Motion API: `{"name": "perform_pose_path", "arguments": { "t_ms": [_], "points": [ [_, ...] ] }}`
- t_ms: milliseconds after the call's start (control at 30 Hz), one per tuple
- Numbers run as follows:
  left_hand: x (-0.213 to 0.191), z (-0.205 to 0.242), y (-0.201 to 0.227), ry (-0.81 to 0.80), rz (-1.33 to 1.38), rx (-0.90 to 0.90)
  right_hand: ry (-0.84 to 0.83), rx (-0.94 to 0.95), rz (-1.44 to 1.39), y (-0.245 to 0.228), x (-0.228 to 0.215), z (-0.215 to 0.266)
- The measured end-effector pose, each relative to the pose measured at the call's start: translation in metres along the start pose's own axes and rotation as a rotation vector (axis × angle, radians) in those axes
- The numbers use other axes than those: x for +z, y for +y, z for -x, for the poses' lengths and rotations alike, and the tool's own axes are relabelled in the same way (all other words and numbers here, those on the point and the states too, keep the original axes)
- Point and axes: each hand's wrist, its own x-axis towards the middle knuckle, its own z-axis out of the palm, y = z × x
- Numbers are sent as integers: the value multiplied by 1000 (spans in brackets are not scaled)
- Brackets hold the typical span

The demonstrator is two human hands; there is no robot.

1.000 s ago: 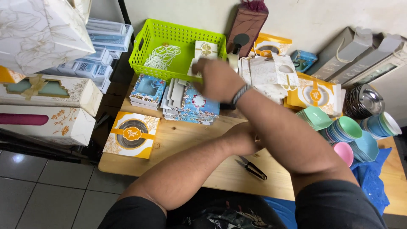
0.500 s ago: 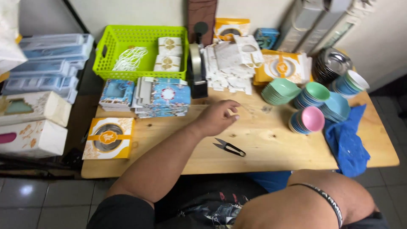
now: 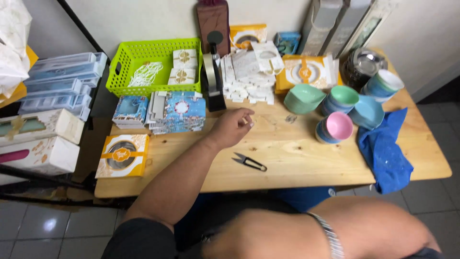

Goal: The person is cleaning and inspecting small colorful bowls at a table, removing any debris or imperfections using a small tool.

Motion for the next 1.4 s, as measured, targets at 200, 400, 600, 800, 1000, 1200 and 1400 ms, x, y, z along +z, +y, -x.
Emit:
{"name": "perform_pose_path", "arguments": {
  "t_ms": [200, 400, 600, 800, 1000, 1200, 1400],
  "points": [
    [2, -3, -5, -71, 8, -96, 151, 148, 256, 149, 5, -57],
    [51, -57, -111, -279, 338, -72, 147, 551, 915, 290, -11, -89],
    [51, -68, -125, -490, 301, -100, 33, 811, 862, 332, -10, -110],
    [34, -70, -67, -367, 460, -510, 46, 759, 852, 309, -23, -109],
    [34, -70, -62, -346, 338, -481, 246, 610, 904, 318, -25, -92],
    [61, -68, -115, -358, 102, -245, 229, 574, 841, 309, -22, -92],
    [64, -75, -120, -389, -7, -112, 142, 587, 889, 296, -22, -95]
  ]
}}
